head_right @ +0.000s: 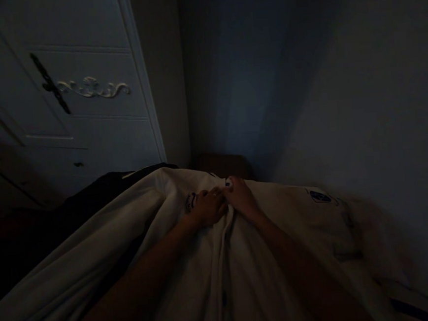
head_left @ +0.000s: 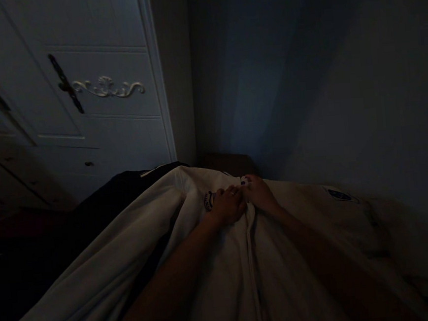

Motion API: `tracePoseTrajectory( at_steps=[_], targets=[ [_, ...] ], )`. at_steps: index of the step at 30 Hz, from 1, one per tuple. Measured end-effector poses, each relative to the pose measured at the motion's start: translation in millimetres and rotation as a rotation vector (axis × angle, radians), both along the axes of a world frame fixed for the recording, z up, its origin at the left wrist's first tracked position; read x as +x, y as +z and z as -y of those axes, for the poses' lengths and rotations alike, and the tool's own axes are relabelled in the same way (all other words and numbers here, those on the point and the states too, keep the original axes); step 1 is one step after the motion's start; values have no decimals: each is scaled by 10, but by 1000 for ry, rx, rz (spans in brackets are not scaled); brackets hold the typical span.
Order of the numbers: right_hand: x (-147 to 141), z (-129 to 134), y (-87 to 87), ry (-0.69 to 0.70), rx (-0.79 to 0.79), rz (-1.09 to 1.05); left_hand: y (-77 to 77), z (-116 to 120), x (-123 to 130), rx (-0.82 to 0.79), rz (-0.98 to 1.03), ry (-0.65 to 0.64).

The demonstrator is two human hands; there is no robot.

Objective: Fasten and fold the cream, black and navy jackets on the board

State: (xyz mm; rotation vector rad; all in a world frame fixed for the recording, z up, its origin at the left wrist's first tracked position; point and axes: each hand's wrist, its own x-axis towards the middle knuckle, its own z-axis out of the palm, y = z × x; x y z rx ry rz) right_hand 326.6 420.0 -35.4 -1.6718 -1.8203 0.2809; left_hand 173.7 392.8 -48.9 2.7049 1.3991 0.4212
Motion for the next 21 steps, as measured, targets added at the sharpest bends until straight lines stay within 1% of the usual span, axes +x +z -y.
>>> tracePoseTrajectory(
  at_steps=[2, 4, 6, 9, 11, 13, 15, 16, 18, 21],
  targets=[
    [-46, -105, 107, 53, -130, 274, -26, -8, 3, 14, -9, 15],
    [-71, -221, 226, 104, -255, 415, -34, -11, 7, 27, -1, 26],
    [-66, -327, 348, 118, -333, 457, -27, -12, 14, 25, 16, 43],
    [-7, -432, 525, 88, -413, 487, -14, -9, 24, 17, 33, 60],
    [55, -462, 627, 39, -404, 463, -11, -8, 28, 20, 39, 54],
    [111, -472, 687, -22, -352, 414, -11, -8, 29, 23, 49, 49],
    [130, -475, 673, -73, -287, 361, -10, -9, 29, 19, 59, 46],
    [120, -477, 633, -82, -262, 335, -9, -9, 29, 12, 64, 47],
    [61, -485, 492, -50, -246, 284, -2, -8, 27, -12, 68, 41],
    [-54, -510, 229, 59, -268, 230, 19, 1, 21, -52, 73, 11]
  ],
)
